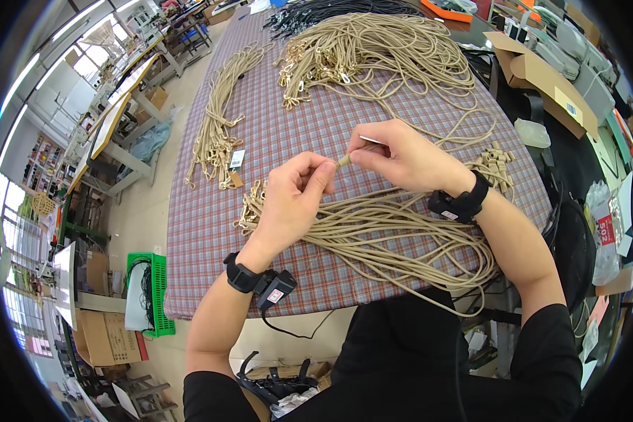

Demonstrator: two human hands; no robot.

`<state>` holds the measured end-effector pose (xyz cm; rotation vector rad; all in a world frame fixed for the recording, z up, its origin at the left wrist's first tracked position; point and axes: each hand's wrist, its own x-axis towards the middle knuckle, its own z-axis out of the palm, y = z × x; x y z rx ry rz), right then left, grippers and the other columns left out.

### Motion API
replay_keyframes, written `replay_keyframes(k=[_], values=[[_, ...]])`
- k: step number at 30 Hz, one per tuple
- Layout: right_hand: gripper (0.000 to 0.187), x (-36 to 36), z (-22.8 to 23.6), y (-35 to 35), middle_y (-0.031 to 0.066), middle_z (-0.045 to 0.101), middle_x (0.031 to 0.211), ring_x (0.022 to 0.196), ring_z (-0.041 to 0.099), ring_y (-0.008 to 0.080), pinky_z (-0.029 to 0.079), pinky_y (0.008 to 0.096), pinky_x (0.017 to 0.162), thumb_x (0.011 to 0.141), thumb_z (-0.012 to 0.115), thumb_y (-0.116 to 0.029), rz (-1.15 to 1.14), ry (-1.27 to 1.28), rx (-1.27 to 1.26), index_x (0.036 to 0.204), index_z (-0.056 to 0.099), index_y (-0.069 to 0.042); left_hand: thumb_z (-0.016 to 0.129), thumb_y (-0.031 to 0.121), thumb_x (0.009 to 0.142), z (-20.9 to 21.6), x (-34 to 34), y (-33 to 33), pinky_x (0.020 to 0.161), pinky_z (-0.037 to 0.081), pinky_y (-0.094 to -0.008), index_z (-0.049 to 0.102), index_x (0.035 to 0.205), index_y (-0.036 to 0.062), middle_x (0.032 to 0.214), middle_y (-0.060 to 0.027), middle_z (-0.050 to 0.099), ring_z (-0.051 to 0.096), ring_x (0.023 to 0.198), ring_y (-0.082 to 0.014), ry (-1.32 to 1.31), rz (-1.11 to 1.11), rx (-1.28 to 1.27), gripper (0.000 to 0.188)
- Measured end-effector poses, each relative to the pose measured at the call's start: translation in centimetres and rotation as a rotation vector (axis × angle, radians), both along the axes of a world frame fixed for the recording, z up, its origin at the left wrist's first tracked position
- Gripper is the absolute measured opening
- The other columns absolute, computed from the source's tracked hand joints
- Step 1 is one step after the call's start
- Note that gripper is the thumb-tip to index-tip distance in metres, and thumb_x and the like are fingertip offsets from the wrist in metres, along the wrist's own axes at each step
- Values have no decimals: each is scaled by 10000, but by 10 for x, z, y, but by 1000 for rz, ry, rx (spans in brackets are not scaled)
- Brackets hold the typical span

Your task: The person sits at a table in a workshop and repeatedly inserts small white plastic pieces into the ends of beige cords. They handle the cords one by one, pulling them from a pile, inserting the plastic piece, and placing the finished cord back on the table.

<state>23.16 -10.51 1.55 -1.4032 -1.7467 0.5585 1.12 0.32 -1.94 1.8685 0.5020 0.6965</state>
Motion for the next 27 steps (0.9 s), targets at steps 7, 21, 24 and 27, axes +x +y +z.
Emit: replay_keyframes(k=[7, 21, 24, 27], values=[[142, 2, -6, 1, -15, 672, 784, 736, 538, 24, 465, 231, 618, 999, 745, -124, -33, 114, -24, 992, 746, 19, 654, 222, 1108, 3, 0, 4, 591, 407, -228, 720, 1011, 5, 753, 29, 635, 524, 660, -25, 33, -12, -140, 246], [153, -4, -4, 1, 82, 772, 808, 730, 651, 115, 553, 317, 702, 951, 775, -141, -51, 95, -9, 973, 806, 7, 644, 210, 1118, -3, 2, 6, 510, 265, -219, 717, 1070, -14, 710, 66, 529, 377, 576, -3, -14, -62, -142, 240], [146, -3, -5, 1, 98, 766, 799, 711, 645, 123, 545, 320, 686, 942, 779, -134, -39, 88, 10, 974, 807, 6, 640, 211, 1119, -2, 2, 6, 512, 268, -216, 718, 1072, -10, 709, 63, 537, 379, 577, -3, -8, -62, -122, 239], [145, -2, -7, 2, 109, 764, 794, 693, 644, 141, 543, 325, 677, 938, 780, -134, -28, 90, 38, 977, 810, 3, 637, 223, 1119, 5, 0, 4, 576, 371, -229, 715, 1032, 1, 744, 47, 596, 471, 642, -20, 36, -66, -173, 251]])
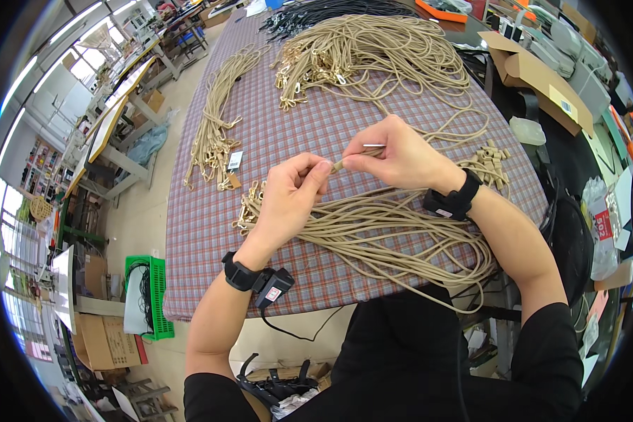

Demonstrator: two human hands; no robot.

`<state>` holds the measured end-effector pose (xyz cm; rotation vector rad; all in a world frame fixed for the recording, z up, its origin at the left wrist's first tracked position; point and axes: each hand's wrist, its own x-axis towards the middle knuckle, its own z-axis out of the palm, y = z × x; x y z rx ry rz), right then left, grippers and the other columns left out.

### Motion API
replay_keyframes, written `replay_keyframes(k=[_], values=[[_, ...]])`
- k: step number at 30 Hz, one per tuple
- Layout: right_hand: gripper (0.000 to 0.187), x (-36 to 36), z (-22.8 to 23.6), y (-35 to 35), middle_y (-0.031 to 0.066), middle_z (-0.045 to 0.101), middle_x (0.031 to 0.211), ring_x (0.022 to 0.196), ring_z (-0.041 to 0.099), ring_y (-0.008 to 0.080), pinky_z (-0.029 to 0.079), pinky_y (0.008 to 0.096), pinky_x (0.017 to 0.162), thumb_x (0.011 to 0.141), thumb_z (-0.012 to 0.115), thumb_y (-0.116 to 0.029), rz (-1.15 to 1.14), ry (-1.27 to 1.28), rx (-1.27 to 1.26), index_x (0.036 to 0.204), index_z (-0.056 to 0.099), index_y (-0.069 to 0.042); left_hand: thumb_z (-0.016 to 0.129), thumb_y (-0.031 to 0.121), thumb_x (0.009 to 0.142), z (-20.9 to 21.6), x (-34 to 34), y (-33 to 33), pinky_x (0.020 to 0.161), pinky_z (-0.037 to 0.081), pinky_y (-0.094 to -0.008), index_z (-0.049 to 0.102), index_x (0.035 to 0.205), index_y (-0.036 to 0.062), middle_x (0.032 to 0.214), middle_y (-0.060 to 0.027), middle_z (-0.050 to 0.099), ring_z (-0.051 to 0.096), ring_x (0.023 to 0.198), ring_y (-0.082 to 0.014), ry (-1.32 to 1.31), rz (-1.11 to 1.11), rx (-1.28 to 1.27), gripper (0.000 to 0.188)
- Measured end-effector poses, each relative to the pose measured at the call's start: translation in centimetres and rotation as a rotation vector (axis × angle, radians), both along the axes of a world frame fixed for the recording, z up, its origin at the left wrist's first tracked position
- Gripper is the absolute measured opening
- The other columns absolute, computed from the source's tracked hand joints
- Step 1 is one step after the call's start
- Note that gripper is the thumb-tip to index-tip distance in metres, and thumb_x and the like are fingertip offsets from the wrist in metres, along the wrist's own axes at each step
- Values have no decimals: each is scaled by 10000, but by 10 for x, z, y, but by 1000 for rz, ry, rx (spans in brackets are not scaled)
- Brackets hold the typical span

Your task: The person sits at a table in a workshop and repeatedly inserts small white plastic pieces into the ends of beige cords. They handle the cords one by one, pulling them from a pile, inserting the plastic piece, and placing the finished cord back on the table.

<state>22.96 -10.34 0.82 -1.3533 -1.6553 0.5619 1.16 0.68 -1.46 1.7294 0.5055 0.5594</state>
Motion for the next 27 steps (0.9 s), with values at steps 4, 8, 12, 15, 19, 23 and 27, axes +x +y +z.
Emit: replay_keyframes(k=[4, 8, 12, 15, 19, 23, 27], values=[[154, 1, 0, 1, 119, 762, 783, 672, 646, 171, 545, 336, 672, 933, 785, -143, 8, -35, 1, 977, 813, 1, 635, 206, 1116, -1, 1, -1, 591, 403, -225, 708, 1076, 0, 763, 32, 624, 505, 655, -30, 4, -14, -8, 222], [155, 1, 0, 1, 67, 772, 818, 750, 638, 78, 547, 276, 682, 961, 795, -142, 11, -47, -28, 998, 813, 8, 631, 158, 1109, -7, 3, -2, 671, 486, -232, 691, 1145, -8, 838, -10, 685, 608, 746, -69, -32, -18, 66, 180], [177, 4, 2, 0, 52, 764, 839, 774, 626, 75, 533, 279, 713, 987, 776, -158, 44, -52, -65, 1024, 794, 14, 646, 108, 1088, -10, 2, 3, 807, 541, -271, 687, 1142, -7, 918, -36, 720, 662, 857, -104, -28, -31, 168, 133], [193, 10, -4, 5, 53, 706, 799, 756, 588, 106, 514, 309, 719, 1018, 729, -171, 98, 40, -63, 1020, 760, 20, 650, 85, 1071, -6, 0, 5, 798, 545, -277, 696, 1103, -5, 906, -27, 718, 658, 830, -105, -10, 9, 255, 106], [194, 9, -7, 6, 58, 705, 850, 816, 591, 114, 511, 319, 765, 1044, 691, -165, 184, 123, -13, 1033, 728, 25, 665, 118, 1081, -8, -1, 8, 834, 537, -292, 694, 1109, 6, 950, -35, 723, 656, 872, -118, -101, -36, 79, 119], [154, 8, -1, 2, 41, 746, 959, 915, 649, 106, 537, 301, 852, 1050, 698, -126, 253, 109, -18, 1093, 741, 15, 668, 127, 1085, -14, -2, 15, 840, 538, -300, 690, 1136, 0, 997, -50, 728, 656, 899, -133, -126, -122, -56, 139], [159, 6, 3, -1, 53, 749, 959, 923, 653, 108, 535, 299, 864, 1047, 702, -122, 285, 105, -4, 1090, 742, 25, 658, 123, 1092, -17, 0, 16, 862, 550, -321, 685, 1180, -15, 1057, -74, 738, 668, 930, -159, -169, -149, -129, 166]])
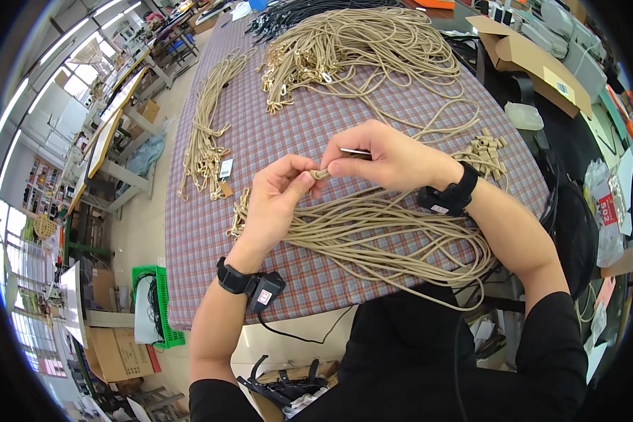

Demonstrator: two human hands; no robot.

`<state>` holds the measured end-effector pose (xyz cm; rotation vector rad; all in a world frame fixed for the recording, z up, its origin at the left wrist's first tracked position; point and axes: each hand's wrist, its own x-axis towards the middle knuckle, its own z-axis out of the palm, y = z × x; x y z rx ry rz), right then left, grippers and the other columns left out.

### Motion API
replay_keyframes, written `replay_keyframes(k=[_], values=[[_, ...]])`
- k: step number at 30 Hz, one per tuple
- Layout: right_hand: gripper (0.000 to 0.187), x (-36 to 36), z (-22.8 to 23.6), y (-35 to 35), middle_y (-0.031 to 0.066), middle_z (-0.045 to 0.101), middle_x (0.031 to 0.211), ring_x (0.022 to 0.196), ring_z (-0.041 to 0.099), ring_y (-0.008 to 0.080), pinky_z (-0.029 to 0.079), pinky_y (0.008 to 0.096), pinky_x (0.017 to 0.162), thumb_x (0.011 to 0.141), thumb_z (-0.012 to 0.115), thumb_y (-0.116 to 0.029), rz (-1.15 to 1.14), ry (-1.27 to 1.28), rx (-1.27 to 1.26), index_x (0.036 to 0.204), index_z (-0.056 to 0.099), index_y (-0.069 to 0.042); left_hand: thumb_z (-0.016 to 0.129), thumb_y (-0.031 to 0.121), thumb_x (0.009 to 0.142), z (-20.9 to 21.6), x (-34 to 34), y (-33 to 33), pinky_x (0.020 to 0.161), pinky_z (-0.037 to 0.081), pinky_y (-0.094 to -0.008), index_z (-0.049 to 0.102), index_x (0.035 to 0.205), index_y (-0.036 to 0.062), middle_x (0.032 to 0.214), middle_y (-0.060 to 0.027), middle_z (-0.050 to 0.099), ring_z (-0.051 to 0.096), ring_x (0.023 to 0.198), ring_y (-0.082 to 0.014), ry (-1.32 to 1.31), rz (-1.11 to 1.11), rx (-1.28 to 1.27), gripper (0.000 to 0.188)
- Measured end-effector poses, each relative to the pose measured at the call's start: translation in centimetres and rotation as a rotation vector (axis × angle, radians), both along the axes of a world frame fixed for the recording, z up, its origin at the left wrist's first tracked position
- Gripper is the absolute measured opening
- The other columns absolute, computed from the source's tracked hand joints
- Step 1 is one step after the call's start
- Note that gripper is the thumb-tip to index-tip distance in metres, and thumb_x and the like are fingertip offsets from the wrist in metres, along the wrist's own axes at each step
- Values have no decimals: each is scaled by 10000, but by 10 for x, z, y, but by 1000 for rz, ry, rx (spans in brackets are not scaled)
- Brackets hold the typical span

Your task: The person sits at a table in a workshop and repeatedly inserts small white plastic pieces into the ends of beige cords. They handle the cords one by one, pulling them from a pile, inserting the plastic piece, and placing the finished cord back on the table.

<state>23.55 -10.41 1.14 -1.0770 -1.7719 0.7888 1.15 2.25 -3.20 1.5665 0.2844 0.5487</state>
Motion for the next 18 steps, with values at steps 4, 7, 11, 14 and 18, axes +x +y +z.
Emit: replay_keyframes(k=[4, 7, 11, 14, 18], values=[[157, -1, -3, 0, 60, 761, 981, 933, 656, 110, 533, 302, 878, 1048, 701, -114, 62, 83, -10, 1094, 747, 29, 661, 105, 1086, 1, 2, -1, 869, 568, -330, 697, 1201, -22, 1060, -86, 754, 694, 934, -167, -44, -26, -28, 175], [160, 2, 0, -2, 63, 767, 997, 947, 659, 113, 531, 304, 892, 1049, 702, -111, 86, 73, -41, 1108, 751, 30, 670, 77, 1072, 2, 3, -5, 852, 578, -307, 718, 1197, -28, 1005, -85, 770, 710, 908, -146, -43, -16, -35, 170], [179, 2, -5, 1, 81, 765, 944, 907, 676, 140, 538, 339, 879, 1056, 675, -146, 80, 62, -5, 1067, 741, 20, 671, 65, 1068, 0, 2, -5, 826, 569, -290, 724, 1184, -22, 984, -68, 764, 690, 874, -130, -21, 4, -33, 155], [174, 3, -3, 0, 69, 759, 949, 912, 659, 128, 533, 329, 882, 1054, 687, -142, 53, 21, -17, 1088, 746, 19, 662, 53, 1068, 1, -1, -3, 822, 554, -272, 721, 1154, -16, 964, -47, 748, 666, 862, -112, 3, 33, -12, 125], [185, 5, 0, -1, 65, 764, 982, 944, 666, 122, 535, 310, 894, 1045, 717, -144, 50, -24, -33, 1127, 760, 17, 660, 57, 1069, 6, -2, -4, 823, 537, -259, 705, 1126, -2, 968, -24, 727, 647, 872, -94, 0, 16, 53, 94]])
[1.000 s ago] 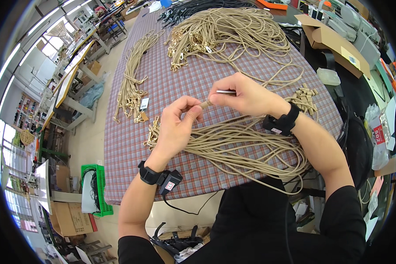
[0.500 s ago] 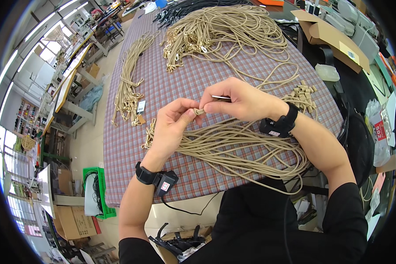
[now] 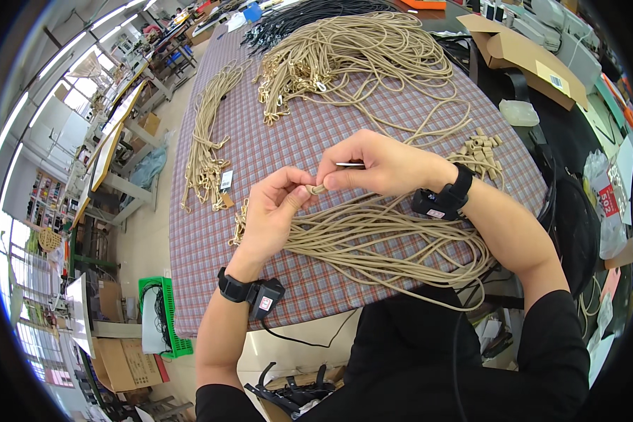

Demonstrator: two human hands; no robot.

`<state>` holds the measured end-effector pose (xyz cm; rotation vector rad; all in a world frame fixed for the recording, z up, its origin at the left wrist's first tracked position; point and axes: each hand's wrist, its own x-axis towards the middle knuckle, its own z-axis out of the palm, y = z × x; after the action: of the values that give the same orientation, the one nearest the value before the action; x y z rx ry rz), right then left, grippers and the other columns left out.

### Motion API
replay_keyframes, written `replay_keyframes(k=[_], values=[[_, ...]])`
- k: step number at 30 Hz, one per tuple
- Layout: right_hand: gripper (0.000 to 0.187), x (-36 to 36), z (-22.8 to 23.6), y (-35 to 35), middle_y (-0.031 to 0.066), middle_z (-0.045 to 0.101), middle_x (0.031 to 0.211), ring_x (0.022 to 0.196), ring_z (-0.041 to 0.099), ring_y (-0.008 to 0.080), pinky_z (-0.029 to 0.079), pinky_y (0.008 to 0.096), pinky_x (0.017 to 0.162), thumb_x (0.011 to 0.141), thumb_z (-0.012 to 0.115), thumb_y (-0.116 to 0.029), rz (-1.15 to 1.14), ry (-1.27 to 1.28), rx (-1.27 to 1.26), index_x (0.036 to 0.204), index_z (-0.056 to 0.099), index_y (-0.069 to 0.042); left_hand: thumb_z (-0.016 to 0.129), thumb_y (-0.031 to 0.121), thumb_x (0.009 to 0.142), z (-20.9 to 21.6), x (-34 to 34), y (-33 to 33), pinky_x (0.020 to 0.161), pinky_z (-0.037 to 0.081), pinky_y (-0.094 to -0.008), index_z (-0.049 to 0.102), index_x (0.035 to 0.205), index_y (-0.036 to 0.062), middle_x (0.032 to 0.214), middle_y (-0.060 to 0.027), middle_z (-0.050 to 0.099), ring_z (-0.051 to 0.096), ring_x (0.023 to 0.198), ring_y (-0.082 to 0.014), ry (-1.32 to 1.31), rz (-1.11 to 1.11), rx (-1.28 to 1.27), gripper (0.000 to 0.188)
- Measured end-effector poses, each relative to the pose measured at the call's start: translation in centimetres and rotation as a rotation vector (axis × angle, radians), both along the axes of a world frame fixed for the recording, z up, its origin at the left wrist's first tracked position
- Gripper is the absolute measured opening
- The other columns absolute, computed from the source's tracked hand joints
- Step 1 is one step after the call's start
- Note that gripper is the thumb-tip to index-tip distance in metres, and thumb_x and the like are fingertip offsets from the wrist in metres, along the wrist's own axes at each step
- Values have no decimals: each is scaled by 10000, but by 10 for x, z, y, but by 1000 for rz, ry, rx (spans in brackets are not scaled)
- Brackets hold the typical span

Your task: The person sits at a table in a workshop and repeatedly inserts small white plastic pieces into the ends of beige cords. They handle the cords one by one, pulling them from a pile, inserting the plastic piece, and placing the finished cord back on the table.

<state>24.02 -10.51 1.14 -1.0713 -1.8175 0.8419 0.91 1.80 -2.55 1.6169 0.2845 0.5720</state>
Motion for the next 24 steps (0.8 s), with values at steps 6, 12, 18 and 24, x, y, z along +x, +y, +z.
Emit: replay_keyframes(k=[6, 12, 18, 24], values=[[193, 1, 3, -1, 62, 720, 833, 786, 606, 121, 506, 318, 745, 1013, 740, -177, -83, -31, 69, 1037, 763, 13, 688, 93, 1066, 4, -3, 1, 817, 514, -243, 688, 1123, 6, 998, -3, 718, 627, 892, -64, -34, 21, 75, 104], [155, 2, 10, -5, 29, 693, 771, 671, 522, 87, 425, 282, 615, 992, 763, -150, -155, -96, 76, 1010, 778, 2, 723, 110, 1054, 8, -3, -4, 780, 468, -223, 694, 1118, 6, 994, 8, 693, 588, 871, -47, -46, 40, 78, 126], [136, 1, 6, -4, 6, 699, 785, 654, 494, 64, 397, 265, 591, 992, 765, -134, -156, -100, 104, 1025, 784, -3, 713, 81, 1052, 7, -3, -3, 688, 439, -195, 708, 1108, 0, 932, 22, 692, 568, 795, -18, -27, 49, 99, 99], [150, 0, 7, -5, 5, 702, 800, 671, 503, 60, 401, 263, 599, 993, 768, -142, -148, -92, 55, 1030, 782, 3, 716, 86, 1051, 3, -4, -1, 702, 451, -199, 712, 1109, 0, 935, 21, 700, 578, 801, -25, -20, 52, 91, 104]])
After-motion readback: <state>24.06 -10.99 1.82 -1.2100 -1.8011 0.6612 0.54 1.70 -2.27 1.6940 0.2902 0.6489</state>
